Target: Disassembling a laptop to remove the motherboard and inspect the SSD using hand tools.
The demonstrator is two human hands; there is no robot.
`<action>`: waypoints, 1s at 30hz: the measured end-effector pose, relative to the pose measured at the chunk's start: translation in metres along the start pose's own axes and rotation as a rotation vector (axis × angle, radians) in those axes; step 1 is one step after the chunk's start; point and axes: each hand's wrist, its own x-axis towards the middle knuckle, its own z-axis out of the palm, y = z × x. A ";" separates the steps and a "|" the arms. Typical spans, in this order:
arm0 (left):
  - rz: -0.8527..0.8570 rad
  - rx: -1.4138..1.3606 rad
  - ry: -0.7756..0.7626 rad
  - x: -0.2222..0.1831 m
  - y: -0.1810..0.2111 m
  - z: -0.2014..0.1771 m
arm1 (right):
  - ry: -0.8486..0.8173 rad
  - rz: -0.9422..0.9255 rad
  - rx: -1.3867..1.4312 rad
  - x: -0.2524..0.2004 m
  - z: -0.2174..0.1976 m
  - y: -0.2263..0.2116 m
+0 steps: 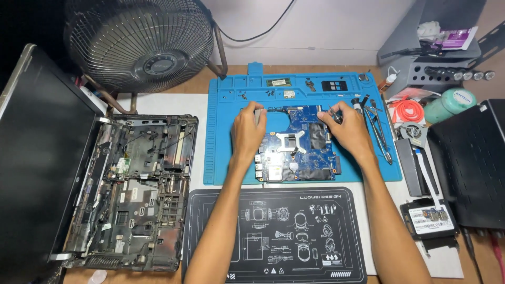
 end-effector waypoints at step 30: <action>0.313 0.515 0.143 -0.010 -0.014 0.016 | 0.213 -0.062 -0.183 -0.022 0.014 -0.025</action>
